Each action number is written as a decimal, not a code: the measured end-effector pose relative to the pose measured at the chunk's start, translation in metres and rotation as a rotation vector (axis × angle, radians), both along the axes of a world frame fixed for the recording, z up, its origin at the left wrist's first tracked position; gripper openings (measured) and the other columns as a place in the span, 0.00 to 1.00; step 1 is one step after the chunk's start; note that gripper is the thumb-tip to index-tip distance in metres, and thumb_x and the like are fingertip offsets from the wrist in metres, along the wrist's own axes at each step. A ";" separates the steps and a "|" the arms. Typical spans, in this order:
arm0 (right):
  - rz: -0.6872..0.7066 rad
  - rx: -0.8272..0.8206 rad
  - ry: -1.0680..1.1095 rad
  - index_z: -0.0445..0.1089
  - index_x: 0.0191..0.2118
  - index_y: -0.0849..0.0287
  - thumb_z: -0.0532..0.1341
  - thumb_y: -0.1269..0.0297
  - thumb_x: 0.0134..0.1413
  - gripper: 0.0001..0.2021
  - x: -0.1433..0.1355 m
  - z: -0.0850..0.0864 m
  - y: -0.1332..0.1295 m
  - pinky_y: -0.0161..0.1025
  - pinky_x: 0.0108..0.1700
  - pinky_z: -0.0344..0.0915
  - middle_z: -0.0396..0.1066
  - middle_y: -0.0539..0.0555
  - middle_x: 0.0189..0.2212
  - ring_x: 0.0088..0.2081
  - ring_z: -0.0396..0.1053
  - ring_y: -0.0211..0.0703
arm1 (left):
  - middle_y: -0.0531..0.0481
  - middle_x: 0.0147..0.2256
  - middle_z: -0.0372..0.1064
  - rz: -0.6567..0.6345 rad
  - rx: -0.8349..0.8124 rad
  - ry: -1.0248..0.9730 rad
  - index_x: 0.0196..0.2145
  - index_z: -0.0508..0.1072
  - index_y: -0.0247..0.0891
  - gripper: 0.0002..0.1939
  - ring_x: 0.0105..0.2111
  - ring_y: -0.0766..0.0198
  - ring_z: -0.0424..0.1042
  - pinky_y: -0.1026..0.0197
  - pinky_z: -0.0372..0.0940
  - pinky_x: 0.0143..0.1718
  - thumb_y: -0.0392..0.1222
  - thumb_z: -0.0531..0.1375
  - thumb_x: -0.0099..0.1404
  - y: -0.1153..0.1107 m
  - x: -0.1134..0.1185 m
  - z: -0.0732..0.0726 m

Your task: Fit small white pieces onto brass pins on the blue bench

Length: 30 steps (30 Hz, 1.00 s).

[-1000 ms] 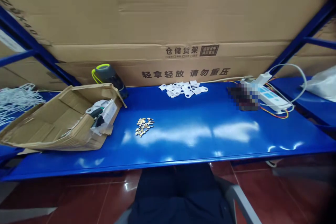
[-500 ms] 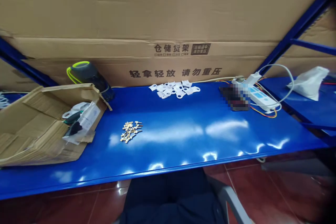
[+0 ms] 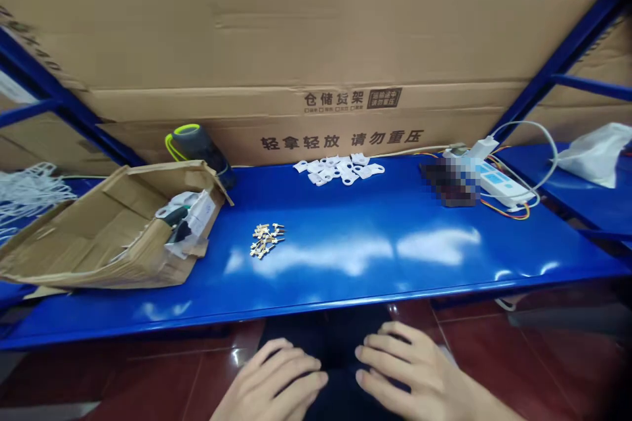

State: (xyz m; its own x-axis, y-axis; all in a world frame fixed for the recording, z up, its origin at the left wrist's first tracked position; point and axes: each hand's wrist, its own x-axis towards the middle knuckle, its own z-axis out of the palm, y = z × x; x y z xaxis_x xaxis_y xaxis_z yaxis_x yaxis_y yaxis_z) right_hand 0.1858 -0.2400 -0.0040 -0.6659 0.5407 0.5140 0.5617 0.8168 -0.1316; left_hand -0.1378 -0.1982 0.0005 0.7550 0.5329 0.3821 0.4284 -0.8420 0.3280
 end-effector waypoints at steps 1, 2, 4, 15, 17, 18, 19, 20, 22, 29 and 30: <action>0.013 0.021 0.002 0.78 0.56 0.51 0.56 0.70 0.71 0.17 -0.005 0.016 0.018 0.45 0.56 0.76 0.83 0.53 0.52 0.51 0.80 0.45 | 0.52 0.47 0.84 -0.056 -0.001 0.021 0.56 0.79 0.52 0.18 0.44 0.60 0.83 0.55 0.76 0.57 0.36 0.57 0.76 0.013 0.013 0.020; -0.003 0.007 -0.011 0.78 0.55 0.52 0.56 0.70 0.72 0.16 -0.010 0.029 0.041 0.46 0.55 0.75 0.83 0.54 0.53 0.51 0.79 0.46 | 0.50 0.46 0.84 -0.089 0.014 0.006 0.54 0.80 0.50 0.16 0.44 0.59 0.82 0.54 0.76 0.56 0.36 0.57 0.77 0.030 0.025 0.037; -0.023 -0.070 -0.068 0.79 0.51 0.55 0.57 0.68 0.72 0.13 -0.019 0.046 0.093 0.44 0.51 0.74 0.83 0.58 0.50 0.49 0.79 0.46 | 0.47 0.43 0.83 -0.125 0.063 -0.018 0.49 0.81 0.45 0.13 0.43 0.59 0.81 0.54 0.74 0.51 0.41 0.55 0.80 0.076 0.048 0.063; -0.185 -0.265 -0.099 0.66 0.71 0.51 0.55 0.61 0.78 0.21 -0.072 0.026 0.238 0.37 0.43 0.71 0.76 0.55 0.57 0.44 0.77 0.42 | 0.52 0.29 0.77 0.197 -0.058 -0.087 0.30 0.77 0.38 0.28 0.32 0.64 0.75 0.61 0.64 0.41 0.57 0.51 0.81 0.275 0.042 0.070; -0.115 -0.226 -0.142 0.63 0.73 0.46 0.52 0.58 0.79 0.23 -0.075 0.022 0.238 0.36 0.40 0.70 0.72 0.54 0.64 0.47 0.77 0.42 | 0.52 0.29 0.77 0.252 -0.078 -0.100 0.31 0.78 0.38 0.28 0.32 0.64 0.75 0.62 0.64 0.41 0.58 0.50 0.81 0.280 0.032 0.060; -0.080 -0.206 -0.163 0.62 0.74 0.44 0.51 0.56 0.80 0.23 -0.076 0.020 0.237 0.36 0.39 0.70 0.69 0.53 0.68 0.50 0.76 0.43 | 0.52 0.30 0.78 0.270 -0.066 -0.088 0.32 0.78 0.39 0.28 0.32 0.64 0.75 0.61 0.64 0.41 0.58 0.51 0.81 0.282 0.029 0.055; -0.063 -0.188 -0.180 0.61 0.74 0.42 0.50 0.56 0.80 0.23 -0.077 0.019 0.237 0.37 0.39 0.70 0.66 0.51 0.71 0.52 0.76 0.44 | 0.51 0.31 0.79 0.277 -0.050 -0.066 0.32 0.78 0.39 0.28 0.33 0.63 0.75 0.61 0.64 0.41 0.58 0.51 0.81 0.283 0.027 0.050; -0.059 -0.176 -0.197 0.62 0.74 0.42 0.49 0.55 0.80 0.24 -0.077 0.017 0.237 0.37 0.39 0.70 0.65 0.50 0.72 0.53 0.75 0.45 | 0.50 0.31 0.79 0.276 -0.033 -0.043 0.32 0.79 0.39 0.28 0.34 0.63 0.75 0.61 0.64 0.42 0.58 0.51 0.81 0.283 0.027 0.045; -0.083 -0.155 -0.234 0.64 0.73 0.44 0.49 0.55 0.80 0.23 -0.075 0.015 0.236 0.39 0.40 0.72 0.66 0.50 0.72 0.54 0.74 0.48 | 0.50 0.32 0.80 0.262 -0.009 -0.011 0.32 0.79 0.39 0.27 0.34 0.62 0.76 0.61 0.64 0.42 0.57 0.51 0.81 0.282 0.027 0.040; -0.125 -0.099 -0.300 0.63 0.74 0.49 0.49 0.57 0.80 0.24 -0.028 0.015 0.217 0.48 0.54 0.72 0.66 0.55 0.72 0.53 0.76 0.50 | 0.49 0.34 0.80 0.158 0.093 -0.017 0.35 0.79 0.39 0.23 0.35 0.60 0.73 0.57 0.64 0.45 0.52 0.52 0.82 0.267 0.019 0.035; -0.132 -0.097 -0.290 0.60 0.76 0.47 0.49 0.56 0.80 0.25 -0.024 0.017 0.215 0.48 0.55 0.72 0.64 0.55 0.73 0.54 0.76 0.50 | 0.49 0.36 0.81 0.144 0.107 0.005 0.36 0.79 0.39 0.23 0.36 0.60 0.73 0.56 0.63 0.45 0.52 0.52 0.82 0.265 0.017 0.035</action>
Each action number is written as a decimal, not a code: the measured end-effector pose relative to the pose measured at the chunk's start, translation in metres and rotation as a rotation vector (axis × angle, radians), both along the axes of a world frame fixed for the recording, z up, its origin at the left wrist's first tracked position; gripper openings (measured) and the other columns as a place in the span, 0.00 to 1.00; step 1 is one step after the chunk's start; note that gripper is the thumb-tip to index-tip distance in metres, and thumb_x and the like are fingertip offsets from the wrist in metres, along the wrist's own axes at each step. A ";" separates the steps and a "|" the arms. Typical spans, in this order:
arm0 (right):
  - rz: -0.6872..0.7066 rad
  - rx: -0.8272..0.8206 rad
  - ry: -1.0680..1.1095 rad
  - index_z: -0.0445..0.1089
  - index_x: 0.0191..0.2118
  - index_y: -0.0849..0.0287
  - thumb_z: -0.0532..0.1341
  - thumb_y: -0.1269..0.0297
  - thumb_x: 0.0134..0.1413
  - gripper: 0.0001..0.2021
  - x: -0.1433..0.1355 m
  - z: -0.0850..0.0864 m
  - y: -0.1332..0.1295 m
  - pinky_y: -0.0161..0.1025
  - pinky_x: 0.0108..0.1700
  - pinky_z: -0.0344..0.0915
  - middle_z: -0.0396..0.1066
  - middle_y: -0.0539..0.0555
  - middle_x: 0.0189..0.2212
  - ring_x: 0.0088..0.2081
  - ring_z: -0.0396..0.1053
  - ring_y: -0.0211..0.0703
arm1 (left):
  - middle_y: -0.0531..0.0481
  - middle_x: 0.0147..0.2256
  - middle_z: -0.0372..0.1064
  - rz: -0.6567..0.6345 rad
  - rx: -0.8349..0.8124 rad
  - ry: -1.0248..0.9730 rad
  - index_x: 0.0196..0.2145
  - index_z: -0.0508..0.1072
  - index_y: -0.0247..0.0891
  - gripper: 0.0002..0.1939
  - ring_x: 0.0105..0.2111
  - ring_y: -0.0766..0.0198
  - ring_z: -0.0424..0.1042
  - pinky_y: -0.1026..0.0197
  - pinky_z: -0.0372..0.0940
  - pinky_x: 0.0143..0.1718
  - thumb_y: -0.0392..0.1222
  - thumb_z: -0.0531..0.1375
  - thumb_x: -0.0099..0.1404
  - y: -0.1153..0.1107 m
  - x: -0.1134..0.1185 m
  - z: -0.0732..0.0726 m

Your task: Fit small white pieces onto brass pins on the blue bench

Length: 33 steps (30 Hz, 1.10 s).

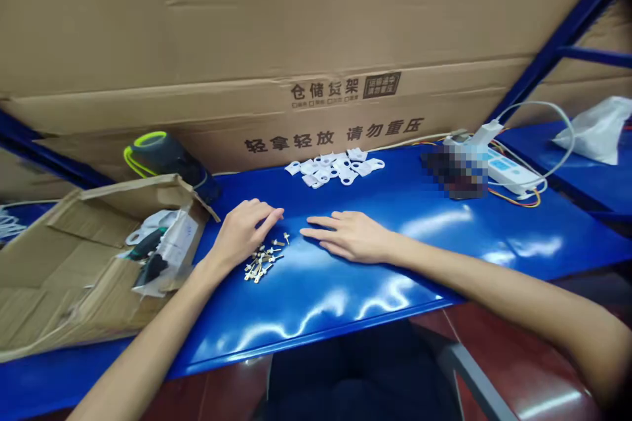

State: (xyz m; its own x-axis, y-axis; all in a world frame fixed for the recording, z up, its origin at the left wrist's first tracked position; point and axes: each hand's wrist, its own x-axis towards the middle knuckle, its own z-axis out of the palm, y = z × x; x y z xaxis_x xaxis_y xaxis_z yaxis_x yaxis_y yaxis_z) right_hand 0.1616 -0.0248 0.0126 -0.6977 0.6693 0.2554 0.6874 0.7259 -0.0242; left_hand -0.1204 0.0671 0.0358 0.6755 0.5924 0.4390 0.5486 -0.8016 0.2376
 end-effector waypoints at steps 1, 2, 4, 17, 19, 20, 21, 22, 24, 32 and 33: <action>0.004 0.002 0.006 0.57 0.77 0.45 0.50 0.55 0.80 0.26 0.002 0.002 -0.001 0.47 0.54 0.72 0.62 0.55 0.74 0.54 0.75 0.49 | 0.48 0.37 0.81 -0.006 0.012 0.018 0.38 0.80 0.39 0.22 0.36 0.59 0.73 0.55 0.63 0.45 0.52 0.52 0.82 -0.001 -0.001 0.000; 0.023 0.003 0.003 0.55 0.78 0.44 0.50 0.54 0.80 0.27 0.000 0.004 0.000 0.45 0.52 0.73 0.59 0.54 0.75 0.54 0.75 0.49 | 0.47 0.38 0.81 0.009 0.024 0.024 0.39 0.80 0.39 0.22 0.37 0.58 0.73 0.55 0.63 0.45 0.52 0.52 0.82 -0.002 -0.001 0.000; 0.082 -0.003 -0.032 0.53 0.78 0.42 0.50 0.53 0.79 0.28 -0.008 0.008 0.004 0.42 0.46 0.73 0.55 0.51 0.77 0.52 0.75 0.48 | 0.46 0.40 0.82 0.059 0.025 0.008 0.42 0.80 0.39 0.22 0.39 0.57 0.73 0.54 0.64 0.47 0.52 0.51 0.82 -0.003 0.000 0.001; 0.109 -0.093 0.229 0.77 0.61 0.53 0.55 0.65 0.77 0.17 0.028 -0.007 -0.011 0.50 0.51 0.76 0.77 0.56 0.62 0.46 0.78 0.49 | 0.48 0.35 0.80 -0.171 0.052 0.097 0.38 0.80 0.38 0.20 0.35 0.60 0.71 0.54 0.59 0.40 0.50 0.54 0.82 -0.016 0.010 0.000; 0.147 -0.146 0.379 0.79 0.57 0.53 0.56 0.68 0.76 0.16 0.031 -0.010 -0.009 0.47 0.50 0.77 0.80 0.55 0.58 0.48 0.78 0.47 | 0.48 0.34 0.80 -0.216 0.073 0.123 0.38 0.81 0.39 0.19 0.35 0.60 0.70 0.54 0.57 0.40 0.50 0.56 0.81 -0.022 0.013 0.003; 0.146 -0.178 0.443 0.79 0.57 0.52 0.56 0.68 0.76 0.15 0.030 -0.010 -0.007 0.46 0.50 0.77 0.81 0.56 0.55 0.48 0.79 0.47 | 0.48 0.33 0.80 -0.234 0.080 0.137 0.37 0.81 0.39 0.19 0.34 0.60 0.70 0.54 0.56 0.40 0.50 0.56 0.81 -0.025 0.015 0.004; 0.134 -0.206 0.493 0.79 0.56 0.52 0.57 0.68 0.75 0.15 0.028 -0.010 -0.005 0.45 0.50 0.78 0.82 0.56 0.52 0.48 0.79 0.47 | 0.49 0.33 0.80 -0.249 0.084 0.149 0.38 0.81 0.39 0.19 0.34 0.60 0.70 0.53 0.56 0.41 0.51 0.57 0.81 -0.028 0.017 0.005; 0.115 -0.228 0.530 0.79 0.55 0.52 0.58 0.67 0.75 0.14 0.026 -0.009 -0.003 0.45 0.50 0.78 0.83 0.56 0.49 0.47 0.80 0.47 | 0.49 0.33 0.80 -0.259 0.086 0.158 0.38 0.82 0.39 0.19 0.35 0.60 0.70 0.53 0.56 0.42 0.51 0.57 0.80 -0.030 0.020 0.006; 0.090 -0.245 0.574 0.80 0.52 0.52 0.59 0.66 0.74 0.12 0.022 -0.008 0.000 0.45 0.49 0.78 0.83 0.56 0.44 0.45 0.80 0.47 | 0.48 0.35 0.81 -0.264 0.088 0.173 0.42 0.83 0.40 0.18 0.36 0.60 0.70 0.52 0.55 0.44 0.52 0.57 0.80 -0.035 0.026 0.006; 0.038 -0.225 0.578 0.80 0.49 0.54 0.61 0.66 0.72 0.09 0.018 -0.009 0.001 0.43 0.47 0.76 0.82 0.55 0.41 0.42 0.79 0.46 | 0.47 0.43 0.80 -0.263 0.055 0.248 0.47 0.81 0.40 0.19 0.42 0.59 0.72 0.52 0.54 0.48 0.51 0.53 0.83 -0.045 0.042 -0.004; 0.042 -0.221 0.582 0.80 0.49 0.54 0.61 0.66 0.72 0.09 0.017 -0.009 0.000 0.43 0.47 0.76 0.82 0.55 0.41 0.42 0.79 0.46 | 0.47 0.43 0.80 -0.247 0.043 0.247 0.48 0.81 0.39 0.19 0.42 0.58 0.72 0.52 0.54 0.48 0.51 0.53 0.83 -0.045 0.042 -0.005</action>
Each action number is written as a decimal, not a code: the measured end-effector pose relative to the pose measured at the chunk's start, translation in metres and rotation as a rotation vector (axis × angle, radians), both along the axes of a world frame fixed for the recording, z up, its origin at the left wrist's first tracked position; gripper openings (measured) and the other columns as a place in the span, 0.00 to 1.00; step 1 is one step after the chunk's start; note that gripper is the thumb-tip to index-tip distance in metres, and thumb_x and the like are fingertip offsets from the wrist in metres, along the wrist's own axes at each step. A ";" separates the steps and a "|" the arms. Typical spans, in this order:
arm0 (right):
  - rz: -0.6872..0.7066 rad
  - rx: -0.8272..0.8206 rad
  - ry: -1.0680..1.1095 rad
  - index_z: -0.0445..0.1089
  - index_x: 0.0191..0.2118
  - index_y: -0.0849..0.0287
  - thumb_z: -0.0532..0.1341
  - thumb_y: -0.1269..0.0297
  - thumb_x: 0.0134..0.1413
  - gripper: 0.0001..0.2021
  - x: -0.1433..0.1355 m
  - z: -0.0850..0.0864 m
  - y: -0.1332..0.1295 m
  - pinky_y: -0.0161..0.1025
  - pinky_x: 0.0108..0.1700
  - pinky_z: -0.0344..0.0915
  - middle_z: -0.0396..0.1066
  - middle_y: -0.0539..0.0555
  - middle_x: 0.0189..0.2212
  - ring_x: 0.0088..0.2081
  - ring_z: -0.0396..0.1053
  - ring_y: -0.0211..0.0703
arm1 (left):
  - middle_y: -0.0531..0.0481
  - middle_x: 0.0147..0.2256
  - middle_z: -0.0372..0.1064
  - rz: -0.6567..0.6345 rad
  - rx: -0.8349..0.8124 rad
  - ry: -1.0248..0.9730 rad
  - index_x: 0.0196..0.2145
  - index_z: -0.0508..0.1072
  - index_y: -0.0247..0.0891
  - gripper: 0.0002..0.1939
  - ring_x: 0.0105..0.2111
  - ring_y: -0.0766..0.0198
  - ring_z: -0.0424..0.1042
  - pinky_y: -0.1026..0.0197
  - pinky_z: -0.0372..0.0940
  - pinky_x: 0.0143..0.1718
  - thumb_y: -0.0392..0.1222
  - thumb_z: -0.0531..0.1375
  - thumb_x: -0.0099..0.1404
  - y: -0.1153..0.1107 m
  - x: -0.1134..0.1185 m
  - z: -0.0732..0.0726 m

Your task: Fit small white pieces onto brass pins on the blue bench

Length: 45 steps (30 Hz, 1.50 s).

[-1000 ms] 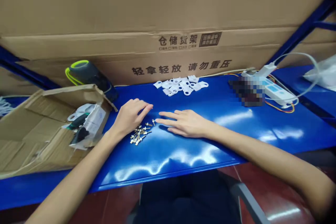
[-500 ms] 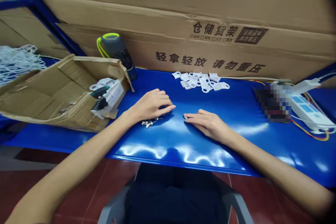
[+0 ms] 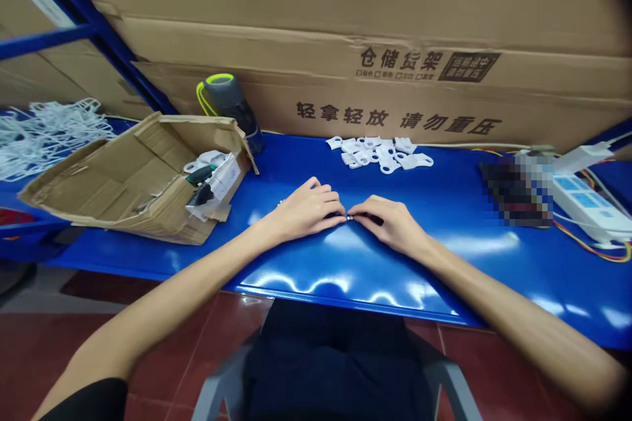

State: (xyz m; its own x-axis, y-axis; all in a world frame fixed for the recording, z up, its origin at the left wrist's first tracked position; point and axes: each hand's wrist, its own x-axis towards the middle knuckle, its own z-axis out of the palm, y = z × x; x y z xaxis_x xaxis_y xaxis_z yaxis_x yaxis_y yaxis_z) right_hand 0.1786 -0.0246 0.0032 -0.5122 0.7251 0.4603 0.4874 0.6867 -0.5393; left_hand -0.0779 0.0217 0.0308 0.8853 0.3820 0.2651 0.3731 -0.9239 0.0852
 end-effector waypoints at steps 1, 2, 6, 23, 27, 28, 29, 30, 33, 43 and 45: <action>0.003 0.005 0.006 0.80 0.49 0.54 0.61 0.66 0.72 0.09 -0.001 -0.001 0.000 0.43 0.47 0.76 0.82 0.55 0.41 0.42 0.79 0.46 | 0.46 0.43 0.80 0.016 -0.011 -0.002 0.48 0.80 0.38 0.19 0.42 0.58 0.72 0.53 0.54 0.48 0.52 0.53 0.82 0.000 0.000 0.000; 0.005 0.011 0.013 0.80 0.49 0.54 0.61 0.66 0.73 0.09 -0.003 -0.002 0.000 0.43 0.47 0.76 0.82 0.55 0.41 0.42 0.79 0.46 | 0.46 0.43 0.80 0.027 -0.022 -0.004 0.48 0.80 0.38 0.19 0.42 0.58 0.72 0.53 0.54 0.47 0.52 0.53 0.82 0.001 0.001 -0.001; 0.017 0.023 0.018 0.80 0.47 0.54 0.61 0.66 0.73 0.09 -0.006 -0.003 0.001 0.44 0.48 0.76 0.83 0.55 0.42 0.43 0.79 0.46 | 0.47 0.43 0.79 0.036 -0.063 -0.015 0.48 0.79 0.38 0.17 0.42 0.59 0.72 0.54 0.54 0.46 0.50 0.54 0.82 0.003 0.001 -0.002; 0.103 0.054 -0.078 0.76 0.42 0.56 0.59 0.67 0.73 0.08 -0.004 0.000 0.006 0.45 0.47 0.73 0.81 0.57 0.42 0.43 0.75 0.48 | 0.50 0.38 0.78 0.025 -0.261 -0.023 0.43 0.80 0.41 0.14 0.41 0.58 0.69 0.53 0.54 0.45 0.49 0.58 0.79 0.008 -0.002 0.002; 0.051 0.061 -0.123 0.75 0.41 0.56 0.59 0.69 0.72 0.08 0.002 0.004 0.009 0.45 0.46 0.71 0.80 0.58 0.41 0.42 0.73 0.48 | 0.51 0.36 0.77 0.079 -0.270 -0.041 0.40 0.81 0.41 0.12 0.39 0.59 0.69 0.54 0.55 0.44 0.48 0.60 0.76 0.013 -0.012 0.006; 0.028 0.064 -0.144 0.74 0.41 0.56 0.58 0.69 0.72 0.08 0.003 0.005 0.009 0.45 0.47 0.71 0.80 0.58 0.41 0.43 0.73 0.49 | 0.51 0.36 0.77 0.100 -0.254 -0.047 0.40 0.81 0.41 0.12 0.38 0.60 0.69 0.54 0.54 0.44 0.48 0.61 0.76 0.016 -0.015 0.006; -0.004 0.068 -0.171 0.74 0.40 0.56 0.58 0.69 0.72 0.08 0.005 0.005 0.010 0.46 0.47 0.70 0.80 0.58 0.41 0.43 0.73 0.50 | 0.50 0.36 0.77 0.123 -0.233 -0.050 0.40 0.82 0.41 0.12 0.38 0.60 0.69 0.54 0.55 0.44 0.49 0.61 0.76 0.019 -0.019 0.006; -0.041 0.074 -0.196 0.74 0.40 0.55 0.58 0.69 0.72 0.09 0.007 0.005 0.011 0.47 0.47 0.70 0.79 0.59 0.41 0.43 0.72 0.51 | 0.50 0.36 0.77 0.143 -0.210 -0.048 0.40 0.82 0.41 0.13 0.38 0.59 0.69 0.54 0.55 0.44 0.50 0.61 0.76 0.023 -0.023 0.006; -0.164 0.098 -0.237 0.76 0.43 0.56 0.56 0.69 0.71 0.10 0.015 0.002 0.015 0.50 0.48 0.71 0.80 0.60 0.42 0.44 0.73 0.54 | 0.47 0.39 0.79 0.205 -0.150 -0.036 0.42 0.83 0.41 0.15 0.40 0.58 0.70 0.55 0.56 0.46 0.50 0.60 0.77 0.033 -0.034 0.005; -0.292 0.139 -0.315 0.77 0.57 0.56 0.53 0.68 0.73 0.17 0.016 0.003 0.013 0.55 0.51 0.67 0.80 0.60 0.54 0.51 0.73 0.59 | 0.49 0.36 0.82 0.289 -0.510 -0.061 0.45 0.87 0.40 0.20 0.34 0.62 0.75 0.62 0.64 0.38 0.59 0.66 0.71 0.043 -0.078 0.032; -0.298 0.150 -0.310 0.77 0.56 0.56 0.53 0.66 0.74 0.17 0.013 0.004 0.012 0.54 0.50 0.65 0.80 0.60 0.54 0.50 0.73 0.58 | 0.51 0.32 0.79 0.278 -0.506 -0.021 0.44 0.87 0.42 0.20 0.31 0.64 0.73 0.63 0.62 0.36 0.60 0.68 0.68 0.041 -0.078 0.036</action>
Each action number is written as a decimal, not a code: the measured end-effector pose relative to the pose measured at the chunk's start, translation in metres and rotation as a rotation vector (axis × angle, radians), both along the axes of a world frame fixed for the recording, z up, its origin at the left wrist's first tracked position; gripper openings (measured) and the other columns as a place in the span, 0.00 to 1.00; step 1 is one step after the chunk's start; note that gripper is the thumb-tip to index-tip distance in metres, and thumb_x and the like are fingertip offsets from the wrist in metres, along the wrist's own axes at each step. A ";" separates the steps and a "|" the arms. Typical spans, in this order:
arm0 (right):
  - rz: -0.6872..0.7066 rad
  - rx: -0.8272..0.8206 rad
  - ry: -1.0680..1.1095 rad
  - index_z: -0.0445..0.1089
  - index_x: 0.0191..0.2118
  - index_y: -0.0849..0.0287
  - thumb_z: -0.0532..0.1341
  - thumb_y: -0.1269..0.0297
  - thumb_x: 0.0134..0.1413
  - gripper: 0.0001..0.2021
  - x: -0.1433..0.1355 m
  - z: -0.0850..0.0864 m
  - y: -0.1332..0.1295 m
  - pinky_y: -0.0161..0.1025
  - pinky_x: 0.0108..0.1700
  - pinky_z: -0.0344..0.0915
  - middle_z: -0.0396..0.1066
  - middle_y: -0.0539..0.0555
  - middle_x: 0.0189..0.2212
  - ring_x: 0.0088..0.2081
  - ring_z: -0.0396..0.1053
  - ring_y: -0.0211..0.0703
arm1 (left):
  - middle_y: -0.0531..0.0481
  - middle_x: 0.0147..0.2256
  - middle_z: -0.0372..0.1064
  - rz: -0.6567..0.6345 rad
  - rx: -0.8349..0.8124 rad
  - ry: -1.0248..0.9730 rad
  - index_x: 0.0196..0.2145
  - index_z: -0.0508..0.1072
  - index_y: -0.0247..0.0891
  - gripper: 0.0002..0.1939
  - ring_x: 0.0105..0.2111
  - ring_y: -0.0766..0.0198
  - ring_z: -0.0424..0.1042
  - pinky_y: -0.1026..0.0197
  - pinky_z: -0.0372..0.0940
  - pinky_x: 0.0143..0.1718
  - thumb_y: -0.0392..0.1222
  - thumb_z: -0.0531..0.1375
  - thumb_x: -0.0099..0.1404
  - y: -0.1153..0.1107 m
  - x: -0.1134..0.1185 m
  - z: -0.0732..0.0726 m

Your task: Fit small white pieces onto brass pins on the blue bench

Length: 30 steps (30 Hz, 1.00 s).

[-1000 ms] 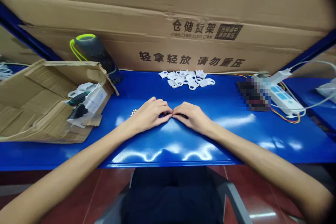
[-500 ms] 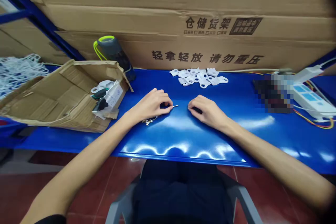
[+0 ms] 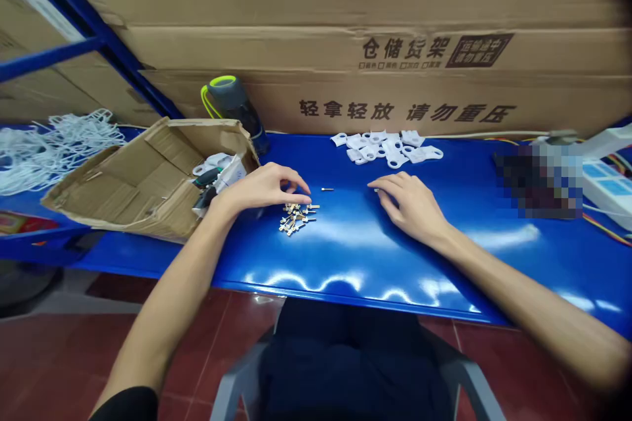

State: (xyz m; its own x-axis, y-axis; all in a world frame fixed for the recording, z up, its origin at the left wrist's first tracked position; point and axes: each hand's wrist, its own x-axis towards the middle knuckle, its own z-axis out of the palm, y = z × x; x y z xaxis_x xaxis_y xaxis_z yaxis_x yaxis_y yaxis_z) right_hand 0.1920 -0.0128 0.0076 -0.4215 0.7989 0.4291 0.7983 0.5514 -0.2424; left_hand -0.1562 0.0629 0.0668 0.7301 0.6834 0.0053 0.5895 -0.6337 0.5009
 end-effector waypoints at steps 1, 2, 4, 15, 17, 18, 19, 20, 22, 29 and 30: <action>0.000 0.006 0.003 0.77 0.56 0.56 0.53 0.66 0.75 0.16 -0.001 0.000 -0.001 0.54 0.50 0.65 0.80 0.59 0.54 0.50 0.73 0.58 | 0.51 0.30 0.77 -0.015 0.009 0.015 0.44 0.87 0.42 0.20 0.30 0.64 0.72 0.63 0.62 0.35 0.60 0.69 0.68 -0.001 0.001 0.000; 0.002 0.010 0.006 0.77 0.55 0.56 0.53 0.65 0.75 0.16 -0.002 0.001 -0.001 0.54 0.49 0.64 0.80 0.59 0.54 0.50 0.73 0.57 | 0.51 0.30 0.76 -0.032 0.015 0.030 0.43 0.87 0.43 0.19 0.30 0.65 0.72 0.63 0.62 0.35 0.60 0.69 0.68 -0.002 0.002 0.000; 0.013 0.014 0.012 0.77 0.55 0.56 0.53 0.65 0.76 0.15 -0.005 0.002 -0.003 0.53 0.48 0.63 0.81 0.59 0.53 0.50 0.73 0.57 | 0.51 0.31 0.77 -0.063 0.006 0.043 0.42 0.87 0.44 0.18 0.32 0.64 0.73 0.63 0.62 0.36 0.60 0.68 0.69 -0.003 0.006 -0.003; 0.143 -0.046 -0.039 0.75 0.57 0.53 0.57 0.58 0.76 0.14 -0.017 0.003 -0.011 0.50 0.49 0.63 0.80 0.58 0.52 0.50 0.73 0.53 | 0.47 0.39 0.81 -0.157 0.094 -0.027 0.43 0.87 0.43 0.13 0.40 0.59 0.76 0.59 0.63 0.41 0.51 0.65 0.74 -0.009 0.087 -0.019; 0.102 -0.040 -0.040 0.77 0.53 0.54 0.58 0.59 0.75 0.11 -0.016 0.000 -0.010 0.49 0.47 0.63 0.80 0.58 0.49 0.48 0.72 0.52 | 0.48 0.40 0.82 -0.139 0.121 -0.031 0.42 0.87 0.44 0.12 0.41 0.58 0.76 0.59 0.63 0.42 0.50 0.65 0.74 -0.009 0.097 -0.022; 0.090 -0.040 -0.040 0.78 0.50 0.54 0.59 0.60 0.75 0.11 -0.015 -0.001 -0.009 0.48 0.47 0.63 0.79 0.58 0.48 0.47 0.72 0.52 | 0.48 0.40 0.82 -0.129 0.115 -0.048 0.41 0.88 0.44 0.12 0.41 0.58 0.76 0.59 0.63 0.42 0.50 0.65 0.73 -0.008 0.099 -0.024; 0.083 -0.041 -0.042 0.78 0.49 0.54 0.59 0.60 0.75 0.10 -0.014 -0.001 -0.009 0.48 0.46 0.63 0.78 0.58 0.47 0.47 0.72 0.51 | 0.49 0.40 0.82 -0.120 0.098 -0.073 0.41 0.88 0.45 0.12 0.41 0.58 0.76 0.59 0.64 0.42 0.50 0.65 0.73 -0.007 0.099 -0.027; 0.081 -0.042 -0.043 0.79 0.47 0.54 0.59 0.60 0.75 0.10 -0.013 -0.002 -0.008 0.48 0.46 0.63 0.78 0.58 0.47 0.46 0.72 0.51 | 0.49 0.39 0.82 -0.110 0.076 -0.100 0.41 0.88 0.46 0.12 0.40 0.59 0.76 0.59 0.64 0.43 0.51 0.65 0.73 -0.007 0.098 -0.030; 0.080 -0.050 -0.038 0.79 0.47 0.54 0.60 0.59 0.75 0.10 -0.013 -0.002 -0.006 0.47 0.46 0.62 0.77 0.58 0.46 0.46 0.71 0.51 | 0.49 0.38 0.82 -0.083 0.034 -0.141 0.40 0.88 0.46 0.12 0.39 0.59 0.76 0.60 0.64 0.42 0.52 0.65 0.74 -0.006 0.095 -0.035; 0.044 -0.063 -0.088 0.79 0.46 0.54 0.58 0.61 0.76 0.11 -0.010 0.002 -0.005 0.48 0.45 0.59 0.78 0.57 0.44 0.46 0.70 0.51 | 0.49 0.35 0.81 -0.049 -0.002 -0.166 0.43 0.88 0.47 0.14 0.36 0.60 0.75 0.60 0.63 0.37 0.53 0.64 0.74 -0.014 0.093 -0.036; 0.032 -0.050 -0.103 0.79 0.46 0.55 0.58 0.61 0.76 0.11 -0.010 0.003 -0.006 0.48 0.44 0.59 0.78 0.58 0.44 0.45 0.70 0.51 | 0.49 0.35 0.81 -0.033 -0.007 -0.167 0.43 0.88 0.47 0.13 0.36 0.60 0.75 0.60 0.62 0.37 0.52 0.64 0.74 -0.016 0.094 -0.036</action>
State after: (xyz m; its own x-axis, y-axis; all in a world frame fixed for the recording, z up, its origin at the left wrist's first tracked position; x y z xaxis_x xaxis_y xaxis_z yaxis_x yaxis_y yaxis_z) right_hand 0.1822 -0.0184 0.0103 -0.4874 0.8035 0.3419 0.8023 0.5666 -0.1878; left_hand -0.0618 0.0469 0.0313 0.7417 0.6591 0.1241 0.4763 -0.6479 0.5944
